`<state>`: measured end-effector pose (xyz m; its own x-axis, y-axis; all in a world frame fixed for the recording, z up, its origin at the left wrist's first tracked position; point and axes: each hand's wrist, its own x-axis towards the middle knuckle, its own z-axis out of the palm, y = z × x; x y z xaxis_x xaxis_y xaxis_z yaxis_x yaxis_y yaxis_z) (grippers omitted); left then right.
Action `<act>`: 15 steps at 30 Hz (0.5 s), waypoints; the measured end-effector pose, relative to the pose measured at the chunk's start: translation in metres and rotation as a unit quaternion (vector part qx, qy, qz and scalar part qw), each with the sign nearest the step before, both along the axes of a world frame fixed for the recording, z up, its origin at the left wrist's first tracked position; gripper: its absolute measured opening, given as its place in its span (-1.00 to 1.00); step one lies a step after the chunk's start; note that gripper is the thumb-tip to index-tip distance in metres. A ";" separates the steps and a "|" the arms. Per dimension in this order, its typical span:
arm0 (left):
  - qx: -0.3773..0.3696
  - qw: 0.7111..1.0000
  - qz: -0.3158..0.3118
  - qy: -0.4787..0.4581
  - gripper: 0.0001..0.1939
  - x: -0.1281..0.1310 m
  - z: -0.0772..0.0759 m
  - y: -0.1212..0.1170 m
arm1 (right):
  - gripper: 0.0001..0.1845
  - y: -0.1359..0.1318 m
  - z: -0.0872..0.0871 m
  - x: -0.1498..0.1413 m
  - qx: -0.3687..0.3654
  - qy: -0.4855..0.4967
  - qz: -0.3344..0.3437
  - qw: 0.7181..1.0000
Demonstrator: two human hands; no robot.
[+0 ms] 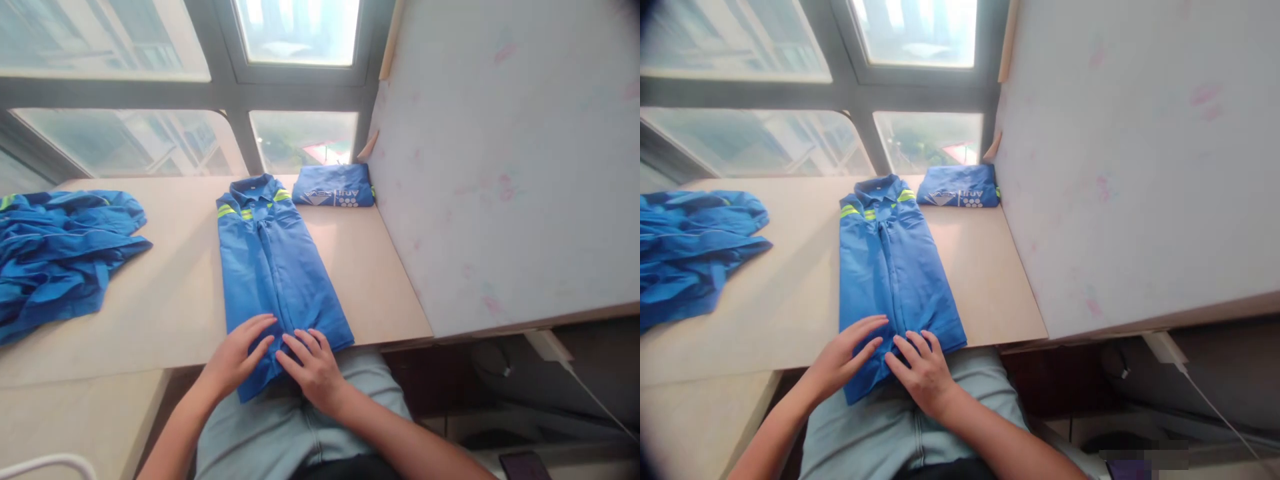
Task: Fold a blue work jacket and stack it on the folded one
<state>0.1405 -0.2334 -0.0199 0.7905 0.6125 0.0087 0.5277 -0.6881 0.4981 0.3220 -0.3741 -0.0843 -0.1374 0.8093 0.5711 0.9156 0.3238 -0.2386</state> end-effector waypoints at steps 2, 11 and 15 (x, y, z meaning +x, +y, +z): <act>0.070 0.998 0.009 0.002 -0.51 0.018 0.000 0.023 | -0.69 -0.001 0.003 0.000 -0.007 -0.006 -0.005 1.000; 0.169 0.981 -0.035 0.094 -0.41 0.066 -0.041 0.073 | -0.76 0.003 0.004 0.004 -0.050 -0.030 0.021 0.998; 0.168 0.981 -0.035 0.095 -0.40 0.063 -0.046 0.072 | -0.78 0.005 0.007 0.003 -0.050 -0.027 0.022 0.998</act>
